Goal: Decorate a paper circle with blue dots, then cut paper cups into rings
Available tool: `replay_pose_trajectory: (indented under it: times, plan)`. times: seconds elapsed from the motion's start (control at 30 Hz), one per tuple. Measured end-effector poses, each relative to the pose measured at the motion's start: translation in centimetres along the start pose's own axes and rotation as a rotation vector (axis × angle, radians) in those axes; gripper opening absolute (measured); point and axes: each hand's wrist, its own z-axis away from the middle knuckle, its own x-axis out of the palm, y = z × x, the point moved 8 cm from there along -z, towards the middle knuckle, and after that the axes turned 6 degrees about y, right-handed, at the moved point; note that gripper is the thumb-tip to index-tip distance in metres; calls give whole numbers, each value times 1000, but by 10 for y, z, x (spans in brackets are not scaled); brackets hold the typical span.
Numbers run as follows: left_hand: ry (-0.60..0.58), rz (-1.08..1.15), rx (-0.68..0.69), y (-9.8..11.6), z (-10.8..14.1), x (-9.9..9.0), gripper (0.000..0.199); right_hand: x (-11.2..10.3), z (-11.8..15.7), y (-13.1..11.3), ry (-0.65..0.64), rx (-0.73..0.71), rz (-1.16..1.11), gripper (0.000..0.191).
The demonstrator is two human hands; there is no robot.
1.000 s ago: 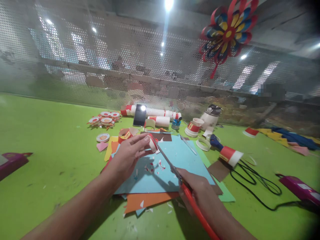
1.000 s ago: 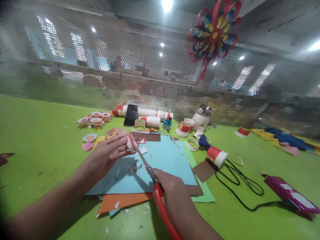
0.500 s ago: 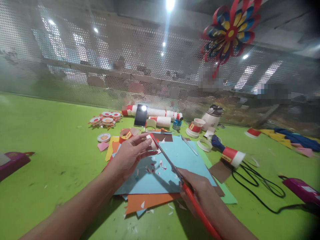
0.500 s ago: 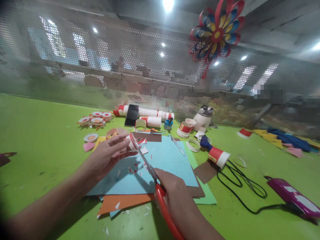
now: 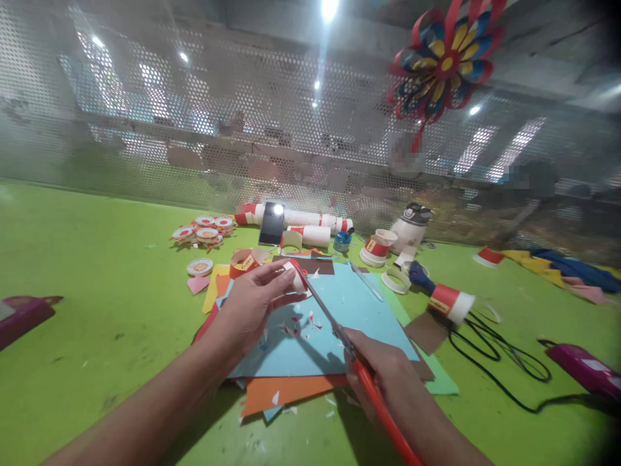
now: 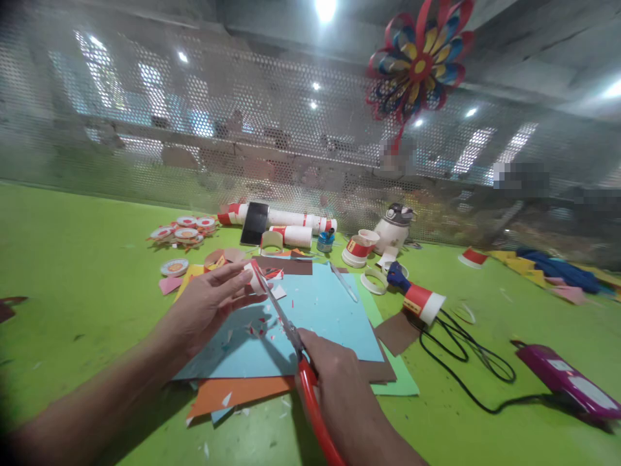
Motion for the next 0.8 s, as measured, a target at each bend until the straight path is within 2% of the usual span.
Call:
replay_pose_trajectory:
  times: [0.3, 0.47, 0.8]
  plan:
    - [30, 26, 4, 0, -2, -2, 35, 7, 1, 10, 1, 19, 25, 20]
    - [28, 1, 3, 2, -1, -2, 38, 3, -3, 3, -7, -27, -31, 23]
    - [-26, -49, -5, -1, -2, -1, 33, 0, -3, 5, -24, -18, 5, 32]
